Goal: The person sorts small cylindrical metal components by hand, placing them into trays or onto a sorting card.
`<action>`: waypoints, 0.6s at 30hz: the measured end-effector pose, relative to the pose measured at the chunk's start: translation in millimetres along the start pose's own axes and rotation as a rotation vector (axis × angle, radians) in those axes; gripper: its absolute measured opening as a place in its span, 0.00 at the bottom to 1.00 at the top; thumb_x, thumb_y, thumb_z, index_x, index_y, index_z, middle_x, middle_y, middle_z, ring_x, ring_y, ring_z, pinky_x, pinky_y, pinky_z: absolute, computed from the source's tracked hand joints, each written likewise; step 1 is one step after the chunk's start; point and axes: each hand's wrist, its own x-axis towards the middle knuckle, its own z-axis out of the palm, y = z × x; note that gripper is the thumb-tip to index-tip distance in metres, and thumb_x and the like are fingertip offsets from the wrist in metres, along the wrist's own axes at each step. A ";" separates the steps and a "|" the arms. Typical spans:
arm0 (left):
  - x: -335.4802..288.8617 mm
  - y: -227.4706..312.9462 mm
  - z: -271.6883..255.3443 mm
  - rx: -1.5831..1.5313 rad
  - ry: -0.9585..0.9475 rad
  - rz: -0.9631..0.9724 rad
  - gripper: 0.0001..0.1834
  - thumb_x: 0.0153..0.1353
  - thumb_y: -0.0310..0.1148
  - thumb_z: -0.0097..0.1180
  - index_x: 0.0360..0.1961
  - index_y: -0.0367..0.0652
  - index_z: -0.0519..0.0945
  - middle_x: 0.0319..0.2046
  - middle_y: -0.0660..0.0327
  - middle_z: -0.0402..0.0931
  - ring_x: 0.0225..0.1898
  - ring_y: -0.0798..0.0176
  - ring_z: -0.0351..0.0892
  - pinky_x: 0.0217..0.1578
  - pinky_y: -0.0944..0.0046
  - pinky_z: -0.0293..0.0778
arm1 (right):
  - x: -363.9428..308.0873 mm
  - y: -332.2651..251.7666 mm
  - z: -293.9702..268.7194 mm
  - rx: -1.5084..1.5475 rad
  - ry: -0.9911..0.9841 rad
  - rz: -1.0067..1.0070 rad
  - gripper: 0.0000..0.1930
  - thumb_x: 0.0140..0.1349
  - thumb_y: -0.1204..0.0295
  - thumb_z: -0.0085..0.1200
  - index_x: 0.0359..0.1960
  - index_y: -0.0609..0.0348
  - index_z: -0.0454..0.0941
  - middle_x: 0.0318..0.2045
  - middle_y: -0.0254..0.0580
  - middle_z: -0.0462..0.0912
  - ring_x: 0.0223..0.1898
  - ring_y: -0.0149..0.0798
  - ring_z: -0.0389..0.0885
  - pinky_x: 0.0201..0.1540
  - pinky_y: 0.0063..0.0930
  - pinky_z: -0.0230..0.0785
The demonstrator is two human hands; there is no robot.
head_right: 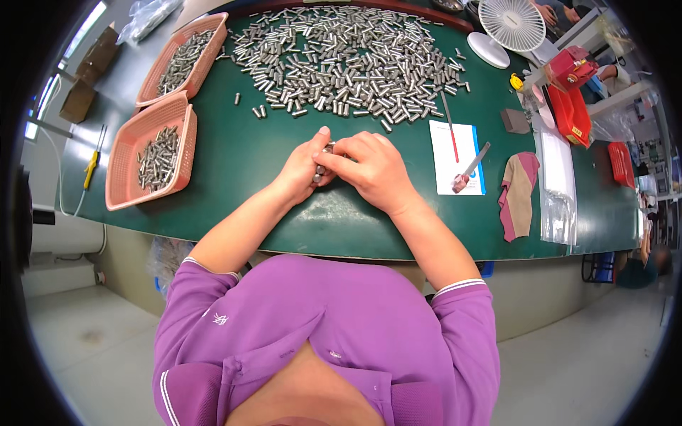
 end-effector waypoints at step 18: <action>11.5 2.6 -16.4 -0.425 -0.096 -0.122 0.23 0.71 0.52 0.40 0.25 0.46 0.63 0.17 0.66 0.62 0.13 0.71 0.56 0.11 0.73 0.49 | -10.0 12.5 -3.1 0.470 0.132 0.375 0.09 0.52 0.79 0.59 0.36 0.58 0.76 0.37 0.40 0.80 0.33 0.36 0.78 0.37 0.28 0.72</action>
